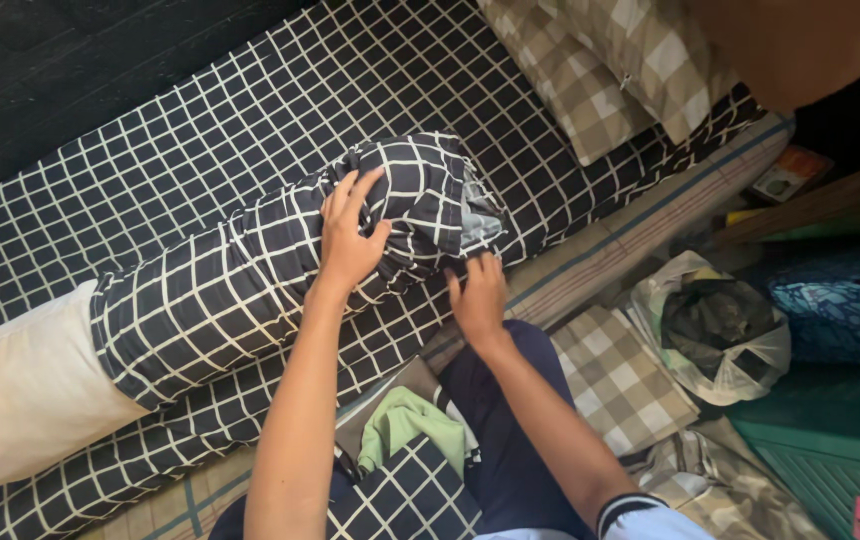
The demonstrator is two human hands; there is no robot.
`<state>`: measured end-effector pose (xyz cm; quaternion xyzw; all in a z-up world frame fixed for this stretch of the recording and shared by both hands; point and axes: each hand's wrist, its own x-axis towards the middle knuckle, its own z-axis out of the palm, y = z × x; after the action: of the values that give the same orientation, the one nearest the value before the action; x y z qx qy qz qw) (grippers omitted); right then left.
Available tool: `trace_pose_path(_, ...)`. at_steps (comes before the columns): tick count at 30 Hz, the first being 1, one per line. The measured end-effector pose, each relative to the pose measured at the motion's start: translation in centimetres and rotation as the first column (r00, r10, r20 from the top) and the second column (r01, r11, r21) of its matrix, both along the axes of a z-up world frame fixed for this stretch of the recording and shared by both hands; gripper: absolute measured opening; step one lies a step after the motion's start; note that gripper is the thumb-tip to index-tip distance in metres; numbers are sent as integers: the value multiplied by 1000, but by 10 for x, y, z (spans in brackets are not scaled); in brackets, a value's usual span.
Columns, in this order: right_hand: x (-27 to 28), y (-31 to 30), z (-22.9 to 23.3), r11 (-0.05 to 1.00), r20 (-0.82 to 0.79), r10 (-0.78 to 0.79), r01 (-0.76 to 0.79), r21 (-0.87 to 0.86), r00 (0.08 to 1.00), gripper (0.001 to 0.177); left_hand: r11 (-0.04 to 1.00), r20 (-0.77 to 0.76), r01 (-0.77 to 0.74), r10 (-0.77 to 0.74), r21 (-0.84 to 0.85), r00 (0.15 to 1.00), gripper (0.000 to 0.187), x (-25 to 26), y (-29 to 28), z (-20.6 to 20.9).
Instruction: The person puts a checkered bolster case onto a white bolster by hand while sitting on the floor.
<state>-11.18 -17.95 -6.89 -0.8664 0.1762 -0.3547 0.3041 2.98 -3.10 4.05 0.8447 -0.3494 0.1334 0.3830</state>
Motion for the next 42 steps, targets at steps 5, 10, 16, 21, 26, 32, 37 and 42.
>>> trace_pose_path(5, 24, -15, -28, 994, -49, 76, -79, -74, 996, 8, 999, 52, -7, 5, 45, 999, 64, -9, -2, 4)
trace_pose_path(10, 11, -6, -32, 981, 33, 162, -157, -114, 986, 4, 984, 40, -113, 109, 140, 993, 75, -5, -18, 14)
trace_pose_path(16, 7, 34, -36, 940, 31, 311, -302, -158, 950, 13, 942, -25, -188, 203, 277, 979, 98, 9, -33, 18)
trace_pose_path(21, 12, 30, -41, 905, 21, 388, -377, -199, 921, 11, 955, -9, -213, 219, 209, 976, 87, 16, -34, -3)
trace_pose_path(26, 7, 46, -44, 858, -29, 502, -502, -111, 864, 16, 966, 20, -203, 202, 157, 979, 73, 23, -38, -15)
trace_pose_path(32, -2, 62, -23, 859, -406, 369, -474, -195, 836, 14, 975, 116, -200, 188, 98, 975, 71, -3, -25, -13)
trace_pose_path(37, -28, 31, 90, 336, -644, 757, -909, 245, 107, 29, 980, 262, -193, 173, 52, 950, 79, -52, -14, -20)
trace_pose_path(42, -20, -8, 176, 164, 130, 968, -933, 320, 215, 15, 988, 289, -142, 120, 56, 950, 83, -92, -4, -30)
